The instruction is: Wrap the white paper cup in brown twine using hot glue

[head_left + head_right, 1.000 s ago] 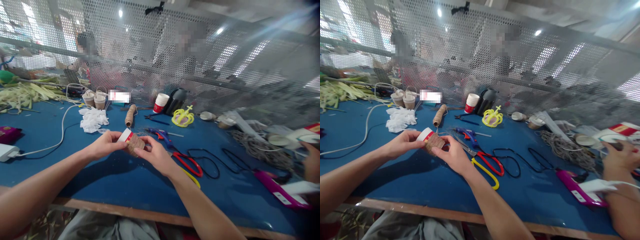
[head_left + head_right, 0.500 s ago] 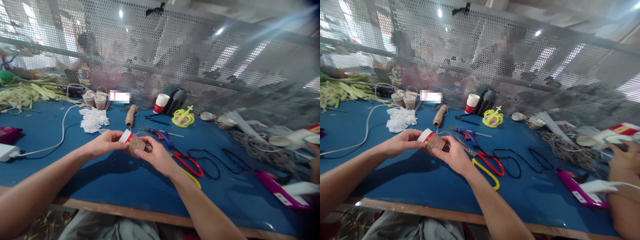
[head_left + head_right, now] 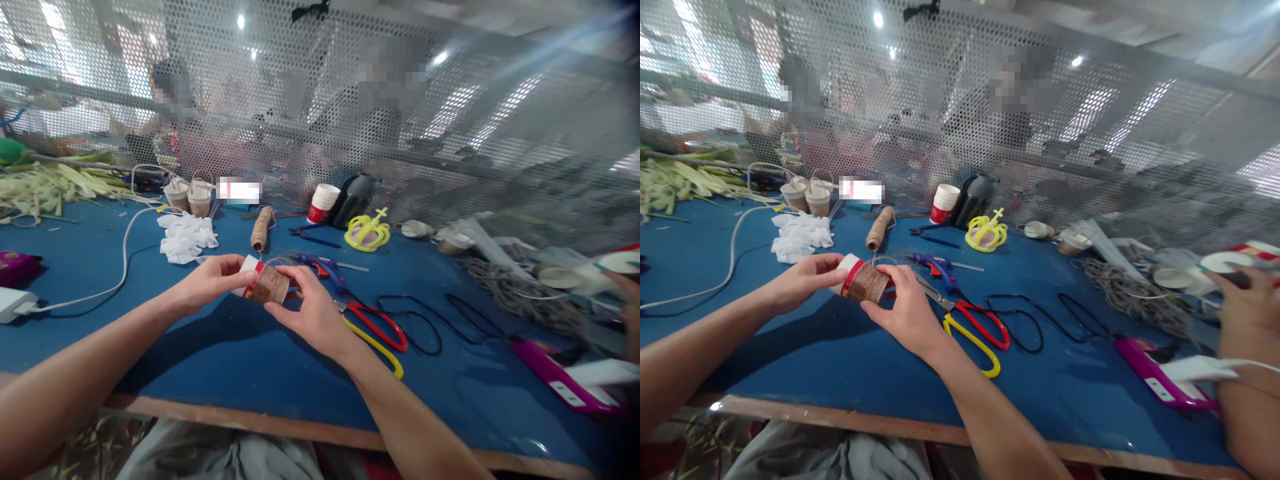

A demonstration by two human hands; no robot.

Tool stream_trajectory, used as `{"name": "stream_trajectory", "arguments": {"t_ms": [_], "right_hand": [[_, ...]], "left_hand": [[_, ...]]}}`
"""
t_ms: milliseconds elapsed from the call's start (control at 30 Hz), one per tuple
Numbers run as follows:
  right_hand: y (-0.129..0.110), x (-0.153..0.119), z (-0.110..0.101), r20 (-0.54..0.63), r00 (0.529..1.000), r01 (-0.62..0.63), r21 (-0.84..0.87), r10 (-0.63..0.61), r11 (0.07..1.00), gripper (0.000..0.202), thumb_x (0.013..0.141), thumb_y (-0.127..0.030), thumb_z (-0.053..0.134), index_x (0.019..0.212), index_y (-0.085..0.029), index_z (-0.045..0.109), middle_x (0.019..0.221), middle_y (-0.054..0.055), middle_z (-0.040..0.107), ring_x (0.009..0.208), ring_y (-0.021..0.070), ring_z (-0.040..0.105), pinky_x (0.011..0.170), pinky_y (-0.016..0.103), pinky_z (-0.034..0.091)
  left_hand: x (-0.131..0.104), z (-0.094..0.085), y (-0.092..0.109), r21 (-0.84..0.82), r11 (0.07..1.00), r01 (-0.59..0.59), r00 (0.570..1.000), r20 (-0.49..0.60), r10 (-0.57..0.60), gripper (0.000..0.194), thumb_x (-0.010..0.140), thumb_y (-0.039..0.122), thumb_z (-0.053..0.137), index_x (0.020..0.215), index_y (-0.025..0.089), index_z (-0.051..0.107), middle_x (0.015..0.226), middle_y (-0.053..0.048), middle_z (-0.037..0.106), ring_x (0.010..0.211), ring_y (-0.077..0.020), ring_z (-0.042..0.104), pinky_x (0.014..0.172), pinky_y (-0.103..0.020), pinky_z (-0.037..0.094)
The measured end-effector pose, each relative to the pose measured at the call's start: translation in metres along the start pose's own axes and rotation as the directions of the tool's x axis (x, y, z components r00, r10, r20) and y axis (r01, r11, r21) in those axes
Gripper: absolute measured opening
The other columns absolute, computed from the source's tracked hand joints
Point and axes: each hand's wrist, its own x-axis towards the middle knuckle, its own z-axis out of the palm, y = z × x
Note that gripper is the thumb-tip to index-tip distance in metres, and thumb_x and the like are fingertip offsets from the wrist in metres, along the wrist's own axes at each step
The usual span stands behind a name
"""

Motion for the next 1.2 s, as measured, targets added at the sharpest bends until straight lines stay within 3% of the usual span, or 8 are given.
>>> {"name": "stream_trajectory", "arguments": {"t_ms": [100,233,367,467,533,600,767,1200], "right_hand": [[0.0,0.0,0.001,0.032,0.999,0.04,-0.058,-0.038,0.998,0.046,0.07,-0.027,0.064,0.112,-0.022,0.047,0.106,0.008,0.048,0.098,0.0204,0.051,0.079,0.035,0.048],[-0.003,0.0,0.0,0.083,0.995,0.055,-0.064,-0.049,0.996,0.051,0.068,-0.03,0.067,0.113,-0.018,0.047,0.108,0.01,0.049,0.103,0.0219,0.048,0.091,0.04,0.04],[-0.005,0.002,0.0,0.13,0.991,-0.068,0.232,0.038,0.97,0.04,0.074,-0.036,0.059,0.11,-0.018,0.051,0.113,0.01,0.051,0.107,0.0209,0.048,0.094,0.039,0.037],[-0.005,0.003,0.005,0.129,0.97,-0.241,0.533,0.204,0.811,0.027,0.075,-0.035,0.058,0.096,-0.02,0.057,0.103,0.006,0.057,0.095,0.017,0.054,0.086,0.035,0.043],[-0.005,0.003,0.009,0.107,0.954,-0.281,0.653,0.281,0.704,0.018,0.071,-0.033,0.062,0.08,-0.019,0.058,0.1,0.004,0.058,0.089,0.015,0.055,0.083,0.032,0.044],[-0.006,0.003,0.01,0.07,0.947,-0.273,0.689,0.314,0.671,0.016,0.069,-0.032,0.064,0.07,-0.018,0.057,0.098,0.004,0.058,0.087,0.0139,0.054,0.082,0.03,0.043],[-0.006,0.003,0.007,-0.042,0.961,-0.193,0.607,0.274,0.771,0.017,0.07,-0.033,0.063,0.068,-0.017,0.056,0.088,0.003,0.059,0.085,0.0139,0.053,0.08,0.029,0.041],[-0.01,0.0,0.008,-0.082,0.971,-0.195,0.274,0.225,0.942,0.019,0.079,-0.035,0.051,0.075,-0.017,0.051,0.078,0.003,0.057,0.071,0.0132,0.052,0.064,0.026,0.042]], "left_hand": [[-0.002,0.007,-0.002,0.071,0.997,0.015,0.999,0.03,-0.017,0.032,0.062,0.026,0.071,0.086,0.01,0.058,0.076,-0.002,0.063,0.066,-0.012,0.055,0.063,-0.022,0.041],[-0.006,0.017,-0.006,0.182,0.983,0.002,1.0,-0.004,-0.002,0.031,0.062,0.021,0.069,0.088,0.009,0.056,0.075,-0.001,0.062,0.065,-0.0116,0.054,0.063,-0.022,0.041],[-0.01,0.024,-0.007,0.257,0.966,-0.008,0.994,0.109,-0.021,0.03,0.064,0.022,0.065,0.09,0.009,0.056,0.074,-0.001,0.062,0.064,-0.0122,0.053,0.062,-0.023,0.043],[-0.013,0.025,-0.005,0.36,0.933,-0.016,0.985,0.166,-0.047,0.024,0.065,0.022,0.063,0.085,0.01,0.057,0.07,0.0,0.059,0.062,-0.0117,0.051,0.059,-0.022,0.041],[-0.015,0.025,-0.003,0.38,0.925,-0.024,0.98,0.193,-0.054,0.021,0.065,0.021,0.063,0.082,0.01,0.057,0.07,0.001,0.058,0.063,-0.0115,0.051,0.06,-0.021,0.041],[-0.015,0.025,-0.002,0.362,0.932,-0.017,0.976,0.21,-0.064,0.021,0.066,0.022,0.063,0.082,0.01,0.056,0.07,0.001,0.057,0.062,-0.011,0.05,0.06,-0.021,0.041],[-0.014,0.025,0.0,0.269,0.963,0.02,0.969,0.232,-0.085,0.02,0.066,0.024,0.063,0.077,0.012,0.053,0.064,0.005,0.052,0.057,-0.0084,0.046,0.056,-0.019,0.039],[-0.015,0.023,0.0,0.228,0.973,0.018,0.968,0.241,-0.074,0.021,0.066,0.021,0.064,0.081,0.011,0.053,0.066,0.004,0.052,0.059,-0.008,0.045,0.058,-0.018,0.039]]}}
